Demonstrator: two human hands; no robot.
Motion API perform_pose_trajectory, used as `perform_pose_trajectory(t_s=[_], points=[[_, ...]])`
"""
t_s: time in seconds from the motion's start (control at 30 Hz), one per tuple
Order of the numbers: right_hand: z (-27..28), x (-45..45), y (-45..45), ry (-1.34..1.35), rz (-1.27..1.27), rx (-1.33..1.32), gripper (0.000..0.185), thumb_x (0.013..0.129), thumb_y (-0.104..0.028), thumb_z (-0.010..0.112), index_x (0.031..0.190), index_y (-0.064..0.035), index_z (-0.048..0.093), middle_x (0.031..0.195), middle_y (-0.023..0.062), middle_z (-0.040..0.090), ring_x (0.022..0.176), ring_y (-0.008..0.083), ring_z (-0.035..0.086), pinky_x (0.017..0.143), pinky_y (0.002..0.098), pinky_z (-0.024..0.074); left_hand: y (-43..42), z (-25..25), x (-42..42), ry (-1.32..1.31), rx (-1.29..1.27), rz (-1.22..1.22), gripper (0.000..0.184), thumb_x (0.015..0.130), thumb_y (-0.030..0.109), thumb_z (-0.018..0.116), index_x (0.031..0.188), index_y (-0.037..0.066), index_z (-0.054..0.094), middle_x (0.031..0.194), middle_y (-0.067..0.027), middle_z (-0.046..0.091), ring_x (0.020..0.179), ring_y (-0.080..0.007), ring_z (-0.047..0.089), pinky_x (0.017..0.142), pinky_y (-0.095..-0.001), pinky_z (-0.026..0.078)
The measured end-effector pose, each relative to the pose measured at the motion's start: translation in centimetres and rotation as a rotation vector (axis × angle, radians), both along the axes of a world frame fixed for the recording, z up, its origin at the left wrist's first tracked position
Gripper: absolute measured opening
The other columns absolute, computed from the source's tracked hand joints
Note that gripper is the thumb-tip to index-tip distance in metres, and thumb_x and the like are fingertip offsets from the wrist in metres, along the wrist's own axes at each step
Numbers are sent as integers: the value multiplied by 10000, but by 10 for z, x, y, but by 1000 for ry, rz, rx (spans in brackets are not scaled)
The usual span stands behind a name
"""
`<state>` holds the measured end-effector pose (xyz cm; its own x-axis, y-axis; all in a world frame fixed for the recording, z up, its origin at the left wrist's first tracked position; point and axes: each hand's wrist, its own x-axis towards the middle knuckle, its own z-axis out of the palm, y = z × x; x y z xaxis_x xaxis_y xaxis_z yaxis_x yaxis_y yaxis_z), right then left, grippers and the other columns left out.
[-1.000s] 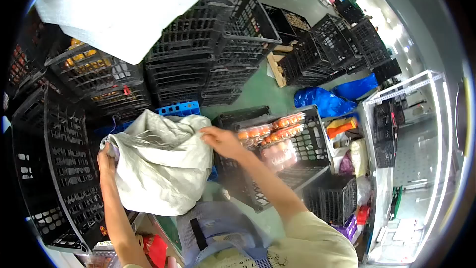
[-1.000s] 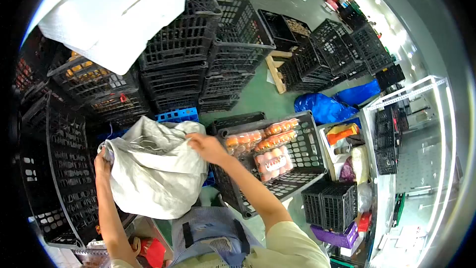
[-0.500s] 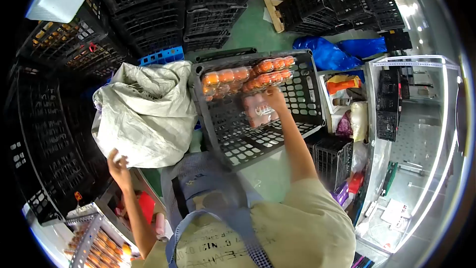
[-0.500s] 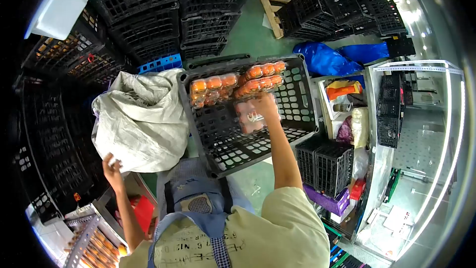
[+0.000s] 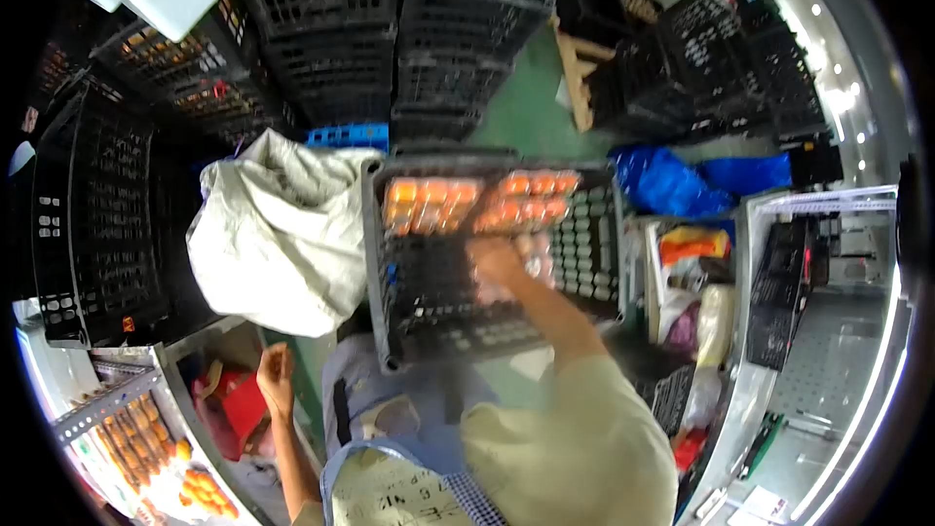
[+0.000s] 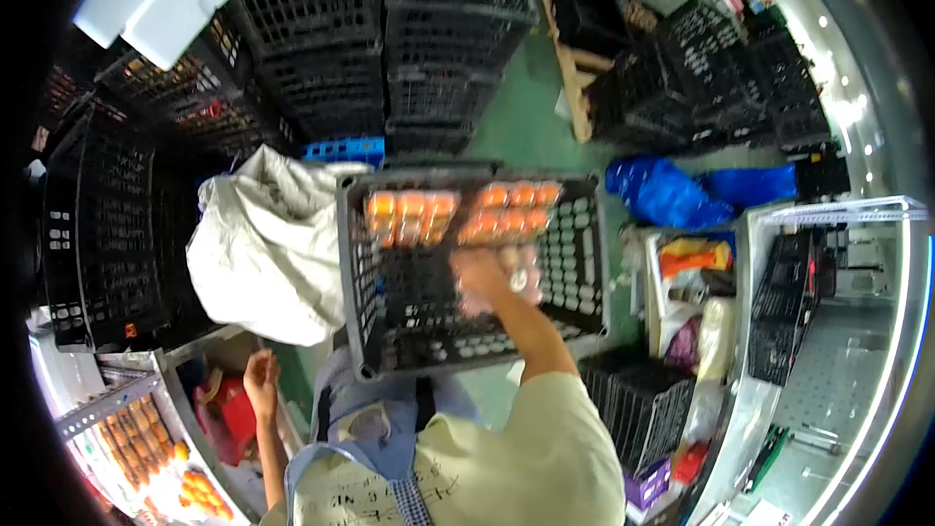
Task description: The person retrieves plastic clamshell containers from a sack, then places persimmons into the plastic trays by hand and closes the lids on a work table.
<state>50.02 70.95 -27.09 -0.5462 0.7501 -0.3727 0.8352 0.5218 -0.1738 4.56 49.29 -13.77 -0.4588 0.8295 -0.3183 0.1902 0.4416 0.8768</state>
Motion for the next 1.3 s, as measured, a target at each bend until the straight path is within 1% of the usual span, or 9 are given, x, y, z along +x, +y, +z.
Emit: perform_pose_trajectory(t_s=[0.07,0.13,0.2,0.47,0.57,0.8,1.1,1.17,1.3], points=[[20,-16,-2,126,431,209,201,647,-225,550,772,-82,614,909,79,574,883,263,537,747,381,457,-9,-11,7,-87,-21,49,142,887,133,579,954,8,587,756,4,564,654,-64,497,578,-200,414],[10,-24,-16,-76,776,408,201,667,-251,569,804,-123,640,907,27,576,956,213,510,915,412,372,-9,-4,21,37,-29,2,115,890,113,561,941,13,586,769,-22,604,670,-84,551,603,-227,463],[18,-38,-20,-529,714,-111,328,693,-370,588,923,-150,666,1076,43,570,1091,228,469,1035,491,235,-9,1,32,35,-33,-11,96,887,76,540,935,6,584,772,-40,611,666,-102,571,606,-237,471],[-68,-18,-21,-973,1174,79,400,872,-300,493,1236,-146,557,1343,74,463,1306,265,303,1069,500,129,-65,-1,47,67,-17,150,84,873,37,522,920,10,586,772,-37,603,630,-92,554,580,-223,450],[17,2,4,-496,1278,170,186,790,-306,543,786,-186,685,816,-38,630,897,203,517,923,434,305,-91,-1,56,67,-4,222,83,869,31,523,921,16,586,770,-31,601,619,-79,544,558,-217,433],[129,28,16,-536,793,-94,187,745,-280,586,807,-145,699,890,43,664,884,240,598,673,399,487,-132,-23,64,19,36,322,82,872,31,521,925,34,583,732,-6,579,604,-67,537,541,-196,418],[270,37,-10,-21,182,208,336,705,-425,632,871,-134,663,814,117,629,885,296,609,721,431,479,-127,-3,47,-9,169,277,82,872,42,545,941,23,586,765,-14,594,621,-74,540,562,-208,432],[328,9,-36,-60,20,201,491,630,-356,706,1051,-125,603,1044,98,605,970,287,581,843,412,441,-134,13,44,-5,196,267,91,874,47,546,952,23,586,772,-16,594,630,-76,541,571,-211,434],[407,-42,-83,242,245,522,446,584,-243,714,1003,-123,617,942,66,611,881,256,587,772,393,442,-154,22,42,-200,332,328,156,864,84,587,1015,43,589,802,-6,591,664,-76,542,589,-214,440]])
